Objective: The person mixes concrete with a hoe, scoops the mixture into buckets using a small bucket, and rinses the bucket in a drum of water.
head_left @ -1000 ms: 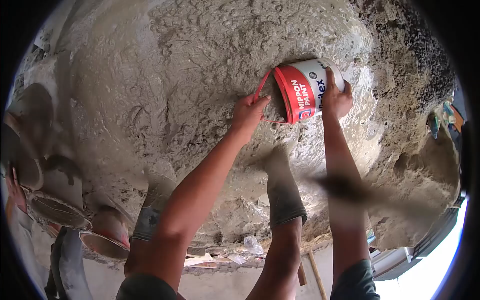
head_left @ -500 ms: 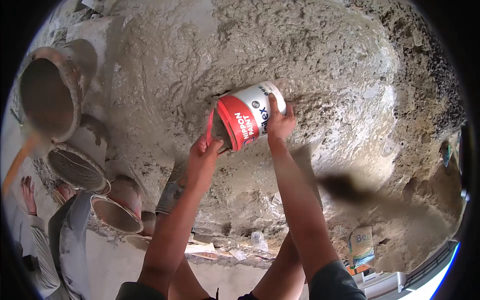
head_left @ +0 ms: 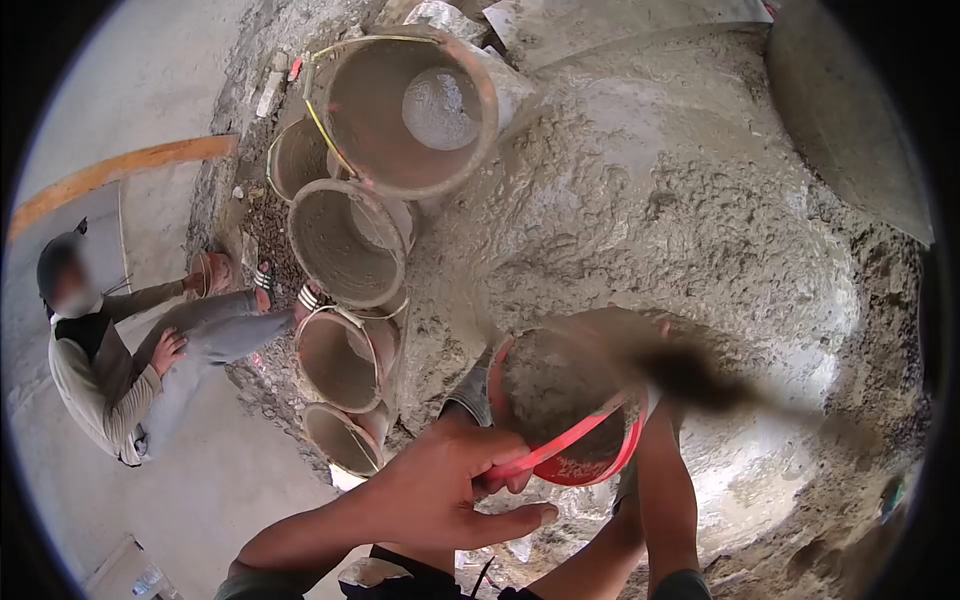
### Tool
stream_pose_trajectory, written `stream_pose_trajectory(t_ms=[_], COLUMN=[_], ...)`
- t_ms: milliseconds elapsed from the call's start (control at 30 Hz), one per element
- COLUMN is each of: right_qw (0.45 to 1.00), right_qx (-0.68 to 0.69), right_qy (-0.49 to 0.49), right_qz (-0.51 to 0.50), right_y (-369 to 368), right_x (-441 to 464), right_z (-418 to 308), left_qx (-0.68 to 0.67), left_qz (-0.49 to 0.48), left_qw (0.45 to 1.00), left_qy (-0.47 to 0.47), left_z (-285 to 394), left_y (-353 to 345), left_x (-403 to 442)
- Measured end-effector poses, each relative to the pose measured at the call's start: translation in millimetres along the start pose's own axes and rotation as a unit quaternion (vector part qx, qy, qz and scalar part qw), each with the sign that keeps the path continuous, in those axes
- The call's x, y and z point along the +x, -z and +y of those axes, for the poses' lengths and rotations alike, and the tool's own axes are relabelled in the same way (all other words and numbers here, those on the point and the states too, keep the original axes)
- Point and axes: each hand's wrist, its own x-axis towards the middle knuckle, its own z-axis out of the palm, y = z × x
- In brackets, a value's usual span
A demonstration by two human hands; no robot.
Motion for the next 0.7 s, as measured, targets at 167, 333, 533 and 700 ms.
stream_pose_trajectory(t_ms=[167, 333, 533, 700], right_qw=[0.999, 0.993, 0.978, 0.980], right_qx=[-0.021, -0.007, -0.017, -0.098], right_qy=[0.038, 0.047, 0.071, 0.167], right_qz=[0.009, -0.109, -0.196, 0.044], right_y=[-69, -141, -201, -241], right_x=[56, 105, 175, 197], right_z=[46, 101, 139, 142], left_qx=[0.038, 0.133, 0.173, 0.145], left_qz=[0.085, 0.242, 0.373, 0.396], left_qw=[0.991, 0.945, 0.890, 0.896], left_qy=[-0.092, -0.177, -0.198, -0.140], left_z=[6, -11, -39, -66], left_y=[75, 123, 202, 265], left_x=[-16, 12, 50, 90])
